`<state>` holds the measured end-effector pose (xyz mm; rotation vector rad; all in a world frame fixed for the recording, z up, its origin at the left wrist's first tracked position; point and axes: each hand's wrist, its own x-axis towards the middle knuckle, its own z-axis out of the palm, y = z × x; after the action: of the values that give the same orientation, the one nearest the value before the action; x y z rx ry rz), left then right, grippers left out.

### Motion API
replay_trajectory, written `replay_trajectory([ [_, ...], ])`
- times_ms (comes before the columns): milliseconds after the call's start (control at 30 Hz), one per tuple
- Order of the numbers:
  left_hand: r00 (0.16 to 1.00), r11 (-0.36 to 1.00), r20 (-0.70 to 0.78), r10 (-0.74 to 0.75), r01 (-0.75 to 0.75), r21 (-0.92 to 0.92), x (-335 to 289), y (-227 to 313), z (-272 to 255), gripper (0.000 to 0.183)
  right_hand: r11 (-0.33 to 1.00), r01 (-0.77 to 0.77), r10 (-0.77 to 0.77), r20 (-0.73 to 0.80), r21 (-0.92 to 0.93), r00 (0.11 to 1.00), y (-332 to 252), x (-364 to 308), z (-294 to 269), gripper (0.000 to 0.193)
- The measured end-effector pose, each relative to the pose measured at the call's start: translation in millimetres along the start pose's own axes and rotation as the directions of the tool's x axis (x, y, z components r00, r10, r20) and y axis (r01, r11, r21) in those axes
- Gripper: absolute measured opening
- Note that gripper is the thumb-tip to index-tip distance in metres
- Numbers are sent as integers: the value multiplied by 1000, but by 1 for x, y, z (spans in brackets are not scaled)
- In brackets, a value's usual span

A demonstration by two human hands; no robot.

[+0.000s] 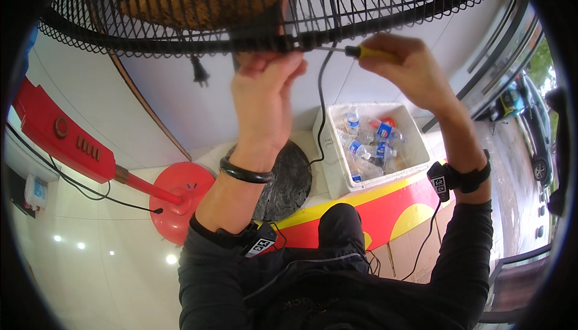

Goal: The person uses a screwdriver and pliers to remove the front grille of a standing fan. They unscrew fasteners around the grille, detach it, and set it aside.

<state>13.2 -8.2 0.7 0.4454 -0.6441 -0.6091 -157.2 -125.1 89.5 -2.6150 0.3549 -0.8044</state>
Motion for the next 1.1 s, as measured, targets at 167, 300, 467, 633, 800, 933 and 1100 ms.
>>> replay_trajectory([
  [167,999,1000,41,7,-6,-26,-1,-1,-3,8,946,230,-278,-205,-228,938,6,-1,11,19],
  [300,997,1000,76,-6,6,-3,1,-2,-7,10,971,221,-237,-237,-92,942,6,-2,14,22],
  [467,996,996,79,39,-33,-77,4,7,-14,13,1000,-7,7,-121,1,993,3,-5,7,25],
  [633,993,993,104,59,-48,-106,7,14,-18,13,997,73,-74,-80,-11,994,3,-7,10,27],
  [800,987,985,85,140,-130,-110,8,9,-13,15,924,-136,139,18,359,990,2,2,19,32],
  [933,993,982,8,122,-119,-149,5,8,-9,16,786,-60,108,-42,615,993,1,13,27,35],
  [1100,991,980,-33,126,-130,-148,2,9,-7,27,845,-74,93,-8,529,996,-4,9,23,33],
])
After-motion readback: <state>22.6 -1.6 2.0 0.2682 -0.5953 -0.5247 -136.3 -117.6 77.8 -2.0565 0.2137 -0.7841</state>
